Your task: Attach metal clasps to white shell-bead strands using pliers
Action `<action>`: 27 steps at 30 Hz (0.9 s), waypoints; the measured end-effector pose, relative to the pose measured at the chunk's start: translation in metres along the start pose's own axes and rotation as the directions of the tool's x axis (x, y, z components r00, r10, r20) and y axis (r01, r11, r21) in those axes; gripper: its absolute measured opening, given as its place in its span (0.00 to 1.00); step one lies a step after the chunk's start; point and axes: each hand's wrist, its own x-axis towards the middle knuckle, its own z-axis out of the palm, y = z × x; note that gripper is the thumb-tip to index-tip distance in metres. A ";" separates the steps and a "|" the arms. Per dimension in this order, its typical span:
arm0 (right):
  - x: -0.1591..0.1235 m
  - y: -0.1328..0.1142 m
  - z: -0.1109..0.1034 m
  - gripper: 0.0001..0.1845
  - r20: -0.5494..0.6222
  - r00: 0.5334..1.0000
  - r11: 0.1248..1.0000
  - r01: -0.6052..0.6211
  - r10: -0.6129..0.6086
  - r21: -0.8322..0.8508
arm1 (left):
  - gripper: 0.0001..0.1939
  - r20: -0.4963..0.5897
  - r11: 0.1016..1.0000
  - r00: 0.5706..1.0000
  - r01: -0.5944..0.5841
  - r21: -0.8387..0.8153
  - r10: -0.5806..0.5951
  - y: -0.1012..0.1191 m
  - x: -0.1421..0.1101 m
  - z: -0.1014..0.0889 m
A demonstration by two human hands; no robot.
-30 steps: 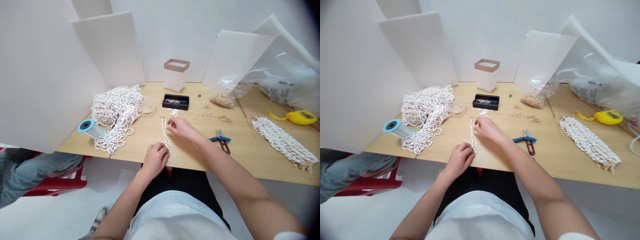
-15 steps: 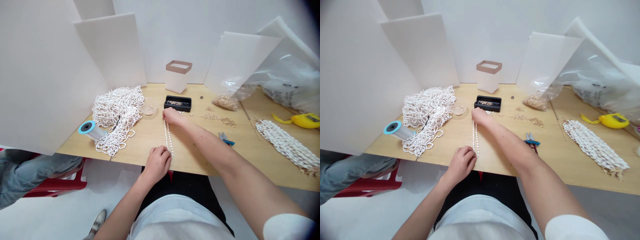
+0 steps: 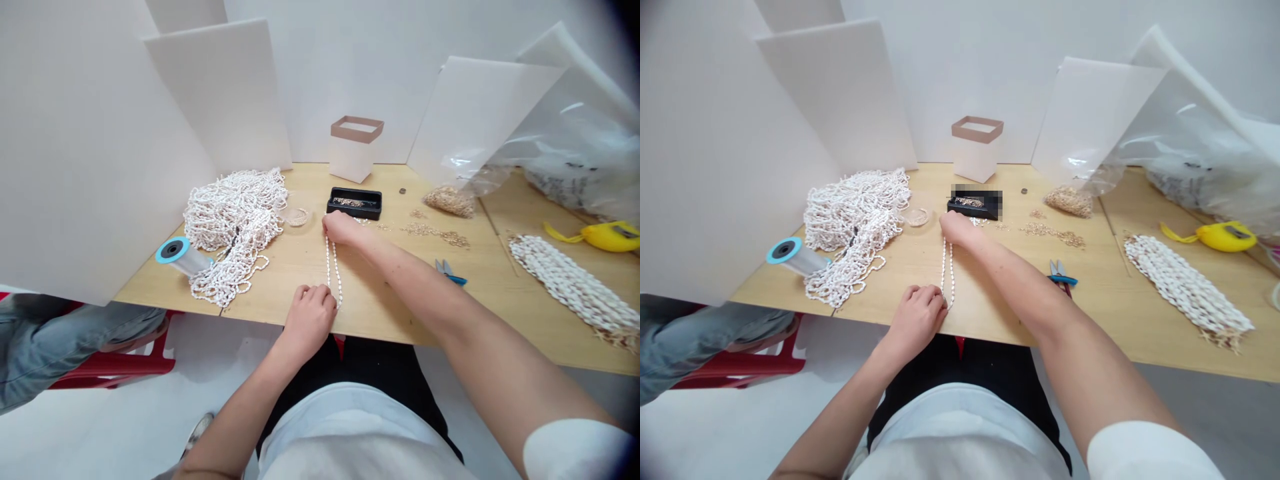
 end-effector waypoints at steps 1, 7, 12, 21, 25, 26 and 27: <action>0.000 0.000 0.000 0.20 -0.001 1.000 1.000 0.004 -0.004 0.001 | 0.05 0.012 1.000 1.000 0.002 0.006 -0.002 -0.001 0.000 0.000; 0.003 0.004 -0.002 0.19 0.011 0.999 0.999 0.045 -0.045 0.020 | 0.06 0.045 0.999 0.999 0.013 -0.031 -0.012 -0.005 -0.003 0.003; 0.001 0.005 -0.002 0.19 0.003 0.999 0.998 0.051 -0.052 0.022 | 0.07 0.050 0.989 0.999 0.021 -0.145 -0.014 -0.010 -0.003 0.002; -0.001 0.003 -0.001 0.18 -0.009 0.999 1.000 0.031 -0.031 0.004 | 0.07 0.039 0.968 0.999 0.022 -0.251 -0.012 -0.015 -0.004 0.001; -0.001 0.003 0.000 0.18 -0.021 0.999 0.999 0.033 -0.033 0.001 | 0.08 0.005 0.985 1.000 0.010 -0.172 -0.009 -0.012 -0.005 0.004; -0.001 0.003 0.000 0.18 -0.026 0.999 0.999 0.034 -0.034 0.003 | 0.08 0.001 0.986 1.000 0.006 -0.168 -0.006 -0.012 -0.005 0.005; -0.002 0.002 0.000 0.18 -0.031 0.999 0.999 0.034 -0.034 0.006 | 0.08 -0.002 0.986 1.000 0.004 -0.169 -0.004 -0.012 -0.005 0.005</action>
